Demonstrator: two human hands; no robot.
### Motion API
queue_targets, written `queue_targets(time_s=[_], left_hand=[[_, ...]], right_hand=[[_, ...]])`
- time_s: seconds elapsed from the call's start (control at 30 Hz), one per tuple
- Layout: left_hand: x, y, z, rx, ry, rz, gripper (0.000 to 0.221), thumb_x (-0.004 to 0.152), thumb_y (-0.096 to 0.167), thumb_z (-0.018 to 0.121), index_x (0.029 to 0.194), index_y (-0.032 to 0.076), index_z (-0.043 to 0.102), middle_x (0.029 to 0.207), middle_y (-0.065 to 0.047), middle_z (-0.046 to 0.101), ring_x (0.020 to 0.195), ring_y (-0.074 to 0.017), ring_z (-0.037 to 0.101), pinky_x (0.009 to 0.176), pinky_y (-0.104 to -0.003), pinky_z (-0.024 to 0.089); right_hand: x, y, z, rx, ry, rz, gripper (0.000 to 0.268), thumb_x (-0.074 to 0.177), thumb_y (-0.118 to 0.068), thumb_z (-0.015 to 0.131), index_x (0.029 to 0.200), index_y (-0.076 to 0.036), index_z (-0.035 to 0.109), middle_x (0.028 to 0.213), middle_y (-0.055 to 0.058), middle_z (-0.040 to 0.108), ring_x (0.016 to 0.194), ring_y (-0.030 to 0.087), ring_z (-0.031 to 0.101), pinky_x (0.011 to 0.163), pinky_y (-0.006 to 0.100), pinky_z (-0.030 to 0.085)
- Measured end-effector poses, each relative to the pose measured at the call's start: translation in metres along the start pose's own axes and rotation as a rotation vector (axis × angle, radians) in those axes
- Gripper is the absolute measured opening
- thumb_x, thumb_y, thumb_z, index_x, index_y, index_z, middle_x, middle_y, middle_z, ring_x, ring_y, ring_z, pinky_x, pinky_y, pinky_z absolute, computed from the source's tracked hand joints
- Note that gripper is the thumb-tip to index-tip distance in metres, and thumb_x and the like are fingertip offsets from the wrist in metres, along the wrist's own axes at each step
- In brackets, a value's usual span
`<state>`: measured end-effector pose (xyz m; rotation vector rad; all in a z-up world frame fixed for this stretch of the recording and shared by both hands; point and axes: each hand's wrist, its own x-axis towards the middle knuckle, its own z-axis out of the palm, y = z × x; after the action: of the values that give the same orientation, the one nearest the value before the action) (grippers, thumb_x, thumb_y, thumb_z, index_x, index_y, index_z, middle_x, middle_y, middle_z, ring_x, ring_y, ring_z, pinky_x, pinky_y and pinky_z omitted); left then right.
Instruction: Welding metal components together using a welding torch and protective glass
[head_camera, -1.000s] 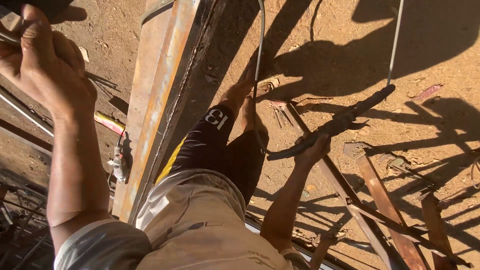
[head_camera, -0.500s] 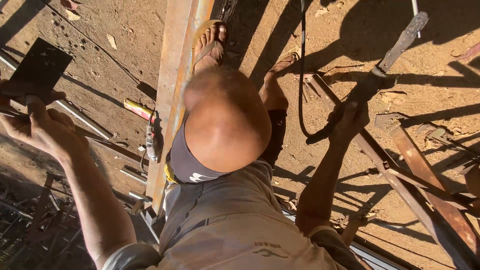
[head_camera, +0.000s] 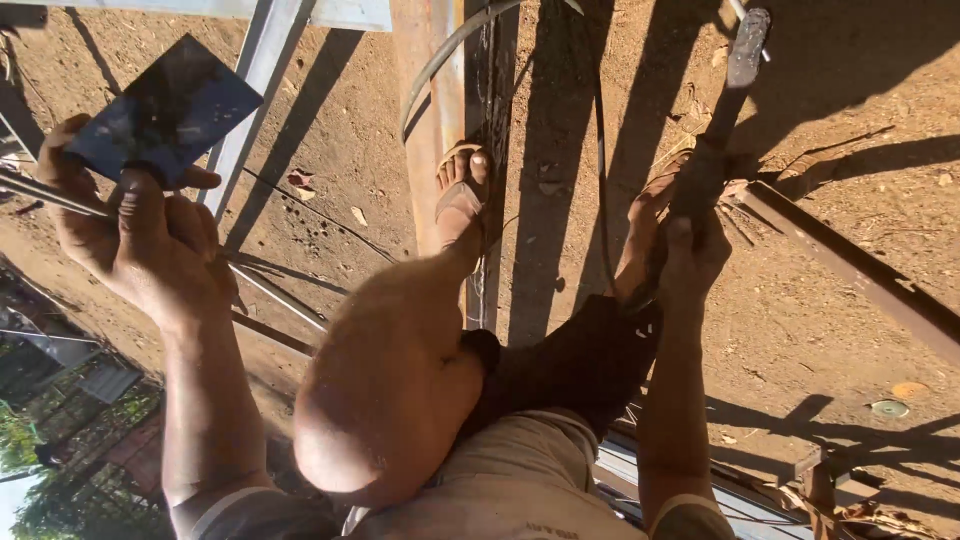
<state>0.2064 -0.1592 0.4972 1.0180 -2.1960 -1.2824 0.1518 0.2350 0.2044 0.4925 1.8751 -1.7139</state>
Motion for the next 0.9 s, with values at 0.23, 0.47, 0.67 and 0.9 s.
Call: queue_targets(time_s=[0.23, 0.47, 0.67, 0.9], left_hand=[[0.101, -0.008, 0.095, 0.027, -0.242, 0.22, 0.022, 0.121, 0.017, 0.057, 0.131, 0.001, 0.045, 0.074, -0.033, 0.04, 0.048, -0.0278, 0.04, 0.05, -0.039, 0.03], [0.162, -0.003, 0.13, 0.145, -0.324, 0.146, 0.043, 0.118, 0.03, 0.053, 0.085, 0.004, 0.044, 0.062, -0.014, 0.031, 0.053, -0.0194, 0.026, 0.059, -0.032, 0.018], [0.164, 0.0, 0.166, 0.168, -0.402, 0.253, 0.042, 0.117, 0.033, 0.052, 0.095, -0.003, 0.051, 0.072, -0.022, 0.046, 0.049, -0.0189, 0.025, 0.056, -0.034, 0.018], [0.159, -0.012, 0.178, 0.063, -0.459, 0.323, 0.026, 0.115, 0.023, 0.054, 0.102, 0.001, 0.053, 0.069, -0.022, 0.041, 0.047, -0.0221, 0.026, 0.053, -0.038, 0.019]], right_hand=[[0.02, 0.032, 0.077, 0.098, 0.019, -0.092, 0.045, 0.108, -0.046, 0.056, 0.108, 0.0, 0.059, 0.068, 0.001, 0.047, 0.057, 0.011, 0.044, 0.053, 0.027, 0.038], [0.04, 0.03, 0.13, 0.288, 0.011, -0.007, 0.016, 0.104, -0.018, 0.054, 0.104, -0.003, 0.05, 0.056, 0.005, 0.041, 0.044, 0.011, 0.036, 0.044, 0.028, 0.031], [0.052, 0.027, 0.151, 0.251, -0.062, 0.019, 0.03, 0.107, -0.032, 0.058, 0.106, -0.002, 0.056, 0.063, 0.005, 0.05, 0.05, 0.013, 0.046, 0.048, 0.028, 0.039], [0.06, 0.031, 0.156, 0.263, -0.08, -0.012, 0.034, 0.109, -0.035, 0.059, 0.106, -0.002, 0.053, 0.064, 0.006, 0.05, 0.05, 0.014, 0.046, 0.048, 0.028, 0.039]])
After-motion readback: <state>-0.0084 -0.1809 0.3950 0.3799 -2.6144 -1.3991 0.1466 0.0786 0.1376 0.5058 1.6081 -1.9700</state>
